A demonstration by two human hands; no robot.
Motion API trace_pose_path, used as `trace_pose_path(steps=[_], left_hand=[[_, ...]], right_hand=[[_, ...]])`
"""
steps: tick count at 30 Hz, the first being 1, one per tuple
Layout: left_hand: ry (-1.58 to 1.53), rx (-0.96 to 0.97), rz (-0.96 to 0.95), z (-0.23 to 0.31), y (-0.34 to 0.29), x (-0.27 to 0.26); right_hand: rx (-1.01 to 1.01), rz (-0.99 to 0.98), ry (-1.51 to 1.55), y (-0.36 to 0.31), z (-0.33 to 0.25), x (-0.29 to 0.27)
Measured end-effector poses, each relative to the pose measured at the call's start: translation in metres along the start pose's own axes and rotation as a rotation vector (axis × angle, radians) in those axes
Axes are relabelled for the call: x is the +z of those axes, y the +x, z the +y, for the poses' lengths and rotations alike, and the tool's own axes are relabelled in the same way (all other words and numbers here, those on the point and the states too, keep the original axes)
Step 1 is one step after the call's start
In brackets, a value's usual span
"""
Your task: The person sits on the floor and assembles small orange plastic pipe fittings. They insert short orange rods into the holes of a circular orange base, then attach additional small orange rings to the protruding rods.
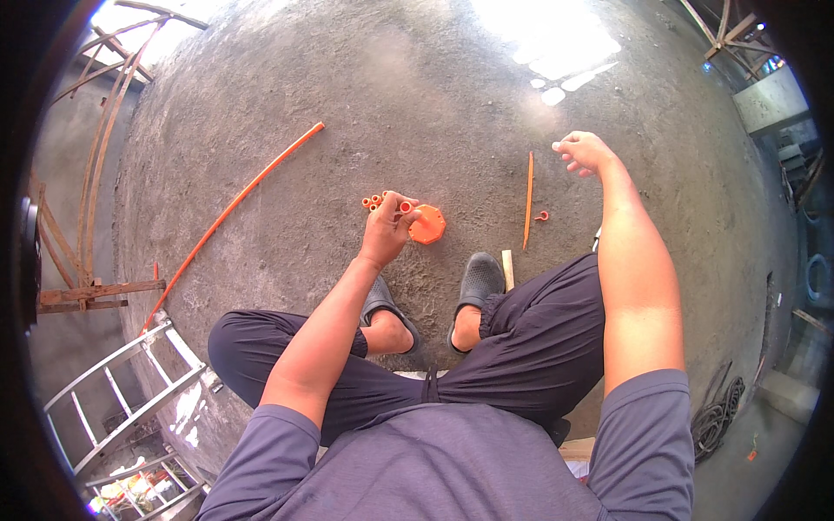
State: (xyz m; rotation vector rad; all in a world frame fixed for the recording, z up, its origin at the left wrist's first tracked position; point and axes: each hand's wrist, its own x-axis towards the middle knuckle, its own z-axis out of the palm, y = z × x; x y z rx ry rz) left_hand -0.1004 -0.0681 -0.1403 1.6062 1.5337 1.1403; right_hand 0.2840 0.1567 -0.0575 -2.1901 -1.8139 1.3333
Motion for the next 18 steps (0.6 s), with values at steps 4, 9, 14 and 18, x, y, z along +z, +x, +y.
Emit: trace_pose_path(steps=[4,9,14,18], left_hand=[[0.008,0.005,0.008,0.0,-0.0002,0.0002],[0.004,-0.014,0.007,-0.0001,0.0,0.0008],[0.005,-0.003,0.012,0.0004,-0.0002,0.001],[-0.017,-0.005,0.014,0.002,-0.0002,0.0012]], right_hand=[[0.0,-0.003,0.003,0.0009,0.0009,-0.0003],[-0.002,0.003,0.002,0.0018,0.0021,0.0001],[-0.003,0.0,0.007,0.003,0.0031,-0.0002],[-0.005,0.002,0.0,0.0022,0.0023,-0.0002]])
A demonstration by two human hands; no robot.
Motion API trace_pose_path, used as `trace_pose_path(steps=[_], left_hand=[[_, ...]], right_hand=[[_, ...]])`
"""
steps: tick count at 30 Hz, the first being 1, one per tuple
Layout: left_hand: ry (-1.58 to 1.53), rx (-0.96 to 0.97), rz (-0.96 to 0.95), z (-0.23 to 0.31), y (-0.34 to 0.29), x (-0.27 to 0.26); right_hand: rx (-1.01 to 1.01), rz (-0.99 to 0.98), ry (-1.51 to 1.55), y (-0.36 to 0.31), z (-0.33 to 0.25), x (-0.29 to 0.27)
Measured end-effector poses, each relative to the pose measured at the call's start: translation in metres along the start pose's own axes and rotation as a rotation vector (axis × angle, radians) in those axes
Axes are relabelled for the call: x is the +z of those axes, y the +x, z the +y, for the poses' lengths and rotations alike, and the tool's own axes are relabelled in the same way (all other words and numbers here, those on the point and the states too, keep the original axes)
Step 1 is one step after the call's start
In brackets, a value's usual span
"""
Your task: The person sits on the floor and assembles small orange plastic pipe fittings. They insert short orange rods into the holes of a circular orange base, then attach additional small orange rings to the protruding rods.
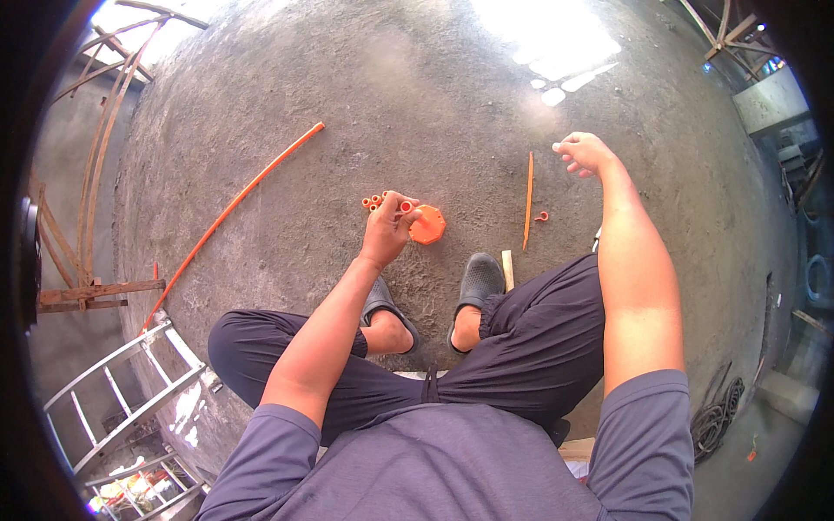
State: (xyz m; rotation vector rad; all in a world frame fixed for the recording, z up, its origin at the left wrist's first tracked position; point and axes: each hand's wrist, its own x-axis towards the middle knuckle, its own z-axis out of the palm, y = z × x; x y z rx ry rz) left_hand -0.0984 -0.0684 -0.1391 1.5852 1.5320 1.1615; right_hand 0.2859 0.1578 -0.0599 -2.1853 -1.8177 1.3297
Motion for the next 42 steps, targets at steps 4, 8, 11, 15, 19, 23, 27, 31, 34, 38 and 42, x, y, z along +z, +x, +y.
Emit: trace_pose_path(steps=[4,8,11,15,19,23,27,31,34,38,42], left_hand=[[-0.022,-0.03,-0.011,0.002,0.0,0.0],[-0.039,-0.096,-0.031,0.003,-0.001,-0.001],[-0.036,-0.095,-0.016,0.0,-0.002,-0.002],[0.021,-0.014,-0.006,-0.007,-0.001,0.002],[-0.017,-0.016,0.011,-0.012,0.001,0.005],[-0.031,-0.018,0.008,-0.013,0.002,0.004],[-0.022,-0.038,-0.013,-0.011,0.0,0.002],[-0.006,-0.048,-0.008,-0.007,0.001,0.002],[-0.001,-0.046,-0.001,-0.005,0.001,0.002],[-0.009,-0.043,0.007,-0.004,0.001,0.001],[-0.023,-0.038,0.014,-0.005,0.001,0.002]], right_hand=[[-0.001,0.003,0.0,-0.002,-0.002,0.0],[0.001,0.0,-0.004,-0.001,-0.001,0.001],[-0.003,0.019,-0.009,0.005,0.002,0.004],[-0.48,0.527,-0.367,0.011,-0.006,0.009],[-0.693,0.801,-0.431,0.007,-0.034,0.023],[-0.794,0.889,-0.601,-0.004,-0.064,0.036],[-0.823,0.882,-0.641,-0.012,-0.078,0.044],[-0.775,0.892,-0.55,-0.014,-0.077,0.046],[-0.679,0.925,-0.297,-0.009,-0.074,0.042],[-0.639,0.915,0.39,-0.003,-0.081,0.018],[-0.51,0.639,1.332,-0.029,-0.103,-0.014]])
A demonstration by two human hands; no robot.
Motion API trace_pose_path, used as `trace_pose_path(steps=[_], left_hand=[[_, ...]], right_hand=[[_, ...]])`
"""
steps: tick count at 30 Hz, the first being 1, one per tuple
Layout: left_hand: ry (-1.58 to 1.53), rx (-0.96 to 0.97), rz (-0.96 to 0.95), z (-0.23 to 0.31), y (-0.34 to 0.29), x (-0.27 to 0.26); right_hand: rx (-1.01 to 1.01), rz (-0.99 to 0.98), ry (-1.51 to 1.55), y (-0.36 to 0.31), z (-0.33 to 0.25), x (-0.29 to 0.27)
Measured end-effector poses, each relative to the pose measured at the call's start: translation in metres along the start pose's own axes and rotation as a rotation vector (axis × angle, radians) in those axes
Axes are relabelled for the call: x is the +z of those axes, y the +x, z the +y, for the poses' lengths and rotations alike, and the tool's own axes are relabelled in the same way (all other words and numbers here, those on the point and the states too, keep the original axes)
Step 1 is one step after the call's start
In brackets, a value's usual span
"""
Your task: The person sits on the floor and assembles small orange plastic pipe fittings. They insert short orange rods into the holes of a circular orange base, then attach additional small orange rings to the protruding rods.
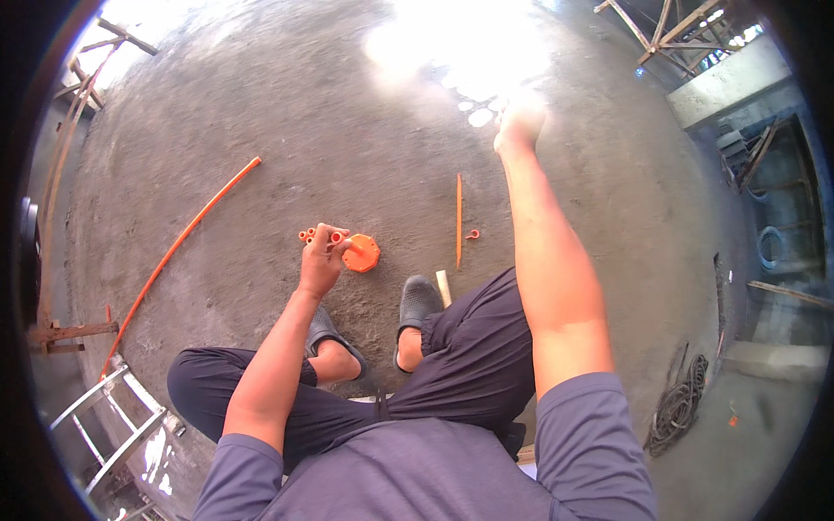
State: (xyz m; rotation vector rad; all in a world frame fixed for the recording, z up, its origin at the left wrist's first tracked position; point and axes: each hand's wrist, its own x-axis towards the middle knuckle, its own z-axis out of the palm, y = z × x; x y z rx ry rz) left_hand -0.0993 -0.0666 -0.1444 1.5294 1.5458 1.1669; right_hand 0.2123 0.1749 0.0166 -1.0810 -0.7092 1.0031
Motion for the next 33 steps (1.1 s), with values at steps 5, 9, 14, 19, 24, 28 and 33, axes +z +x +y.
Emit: trace_pose_path(steps=[5,9,14,19,24,28,33], left_hand=[[0.005,-0.003,-0.003,-0.002,0.0,0.001],[0.018,0.026,0.002,-0.003,0.0,0.0],[-0.07,0.004,0.012,-0.003,0.0,0.001],[-0.123,-0.128,-0.03,-0.001,0.002,0.001],[-0.199,-0.129,-0.011,-0.006,0.001,0.001],[-0.211,-0.198,-0.032,-0.017,-0.001,-0.002],[-0.227,-0.346,-0.076,-0.035,-0.006,0.008]], right_hand=[[0.108,-0.028,0.319,-0.028,-0.052,0.027],[0.131,-0.124,0.39,-0.044,-0.066,0.041],[0.056,-0.217,0.056,-0.056,-0.049,0.051],[-0.391,-1.062,-0.998,-0.122,0.016,0.064],[-0.594,-1.577,-1.443,-0.201,0.08,0.068],[-0.601,-1.58,-1.471,-0.214,0.1,0.068],[-0.644,-1.66,-1.594,-0.219,0.11,0.07]])
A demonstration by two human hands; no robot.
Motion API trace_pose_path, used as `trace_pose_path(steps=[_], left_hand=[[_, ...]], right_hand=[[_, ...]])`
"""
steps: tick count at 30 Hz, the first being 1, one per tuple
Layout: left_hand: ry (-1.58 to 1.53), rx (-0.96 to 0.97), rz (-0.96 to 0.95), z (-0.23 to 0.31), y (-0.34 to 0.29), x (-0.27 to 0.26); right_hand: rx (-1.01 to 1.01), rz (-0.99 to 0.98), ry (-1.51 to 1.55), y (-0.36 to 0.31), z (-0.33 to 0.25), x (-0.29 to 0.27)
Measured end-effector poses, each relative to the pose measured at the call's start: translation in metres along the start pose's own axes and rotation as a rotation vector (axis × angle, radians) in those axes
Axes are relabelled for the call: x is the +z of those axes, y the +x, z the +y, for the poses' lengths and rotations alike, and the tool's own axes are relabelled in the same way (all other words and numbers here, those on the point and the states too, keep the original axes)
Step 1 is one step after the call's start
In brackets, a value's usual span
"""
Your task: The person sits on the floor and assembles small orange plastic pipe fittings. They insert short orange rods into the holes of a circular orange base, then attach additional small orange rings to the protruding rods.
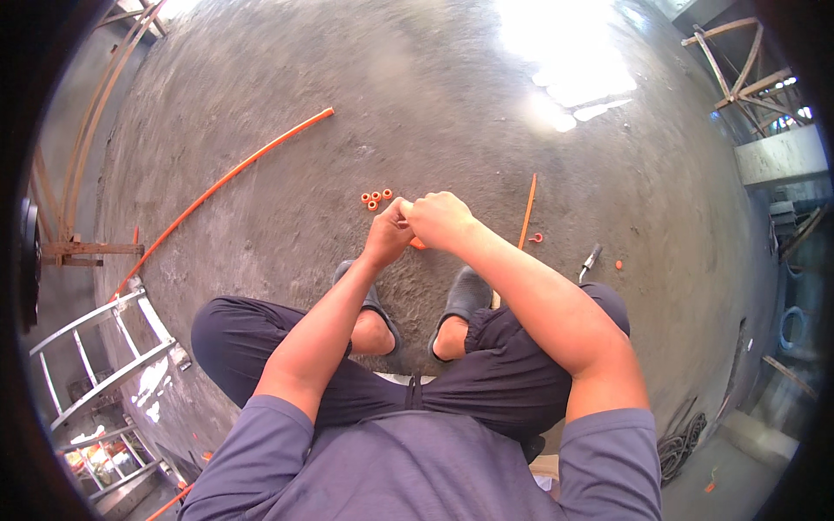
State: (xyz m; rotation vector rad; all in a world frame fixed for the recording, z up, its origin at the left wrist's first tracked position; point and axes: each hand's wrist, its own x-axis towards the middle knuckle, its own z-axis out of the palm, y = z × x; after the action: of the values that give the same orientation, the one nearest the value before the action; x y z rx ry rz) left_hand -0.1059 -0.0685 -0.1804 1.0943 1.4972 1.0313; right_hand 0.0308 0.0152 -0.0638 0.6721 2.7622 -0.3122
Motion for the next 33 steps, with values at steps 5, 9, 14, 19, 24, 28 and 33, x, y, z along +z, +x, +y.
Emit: trace_pose_path(steps=[5,9,14,19,24,28,33], left_hand=[[0.402,-0.147,0.0,-0.041,-0.015,-0.027],[0.584,-0.466,-0.077,-0.07,-0.033,-0.054],[0.691,-0.448,-0.242,-0.071,-0.028,-0.059],[0.869,-0.305,-0.445,0.001,0.046,-0.127],[0.936,-0.074,0.084,0.121,0.092,-0.253],[0.876,0.099,0.305,0.142,0.07,-0.333],[0.957,-0.309,0.22,0.059,0.009,-0.379]], right_hand=[[0.004,0.056,0.008,0.006,-0.011,0.005],[0.08,0.044,0.001,0.009,-0.016,0.004],[0.171,-0.029,-0.017,0.009,-0.012,0.003],[0.207,-0.036,-0.011,0.014,-0.011,0.009],[0.158,-0.019,-0.001,0.015,-0.017,0.01],[0.094,-0.075,-0.01,0.01,-0.004,-0.001],[0.01,-0.072,-0.02,0.012,0.009,-0.007]])
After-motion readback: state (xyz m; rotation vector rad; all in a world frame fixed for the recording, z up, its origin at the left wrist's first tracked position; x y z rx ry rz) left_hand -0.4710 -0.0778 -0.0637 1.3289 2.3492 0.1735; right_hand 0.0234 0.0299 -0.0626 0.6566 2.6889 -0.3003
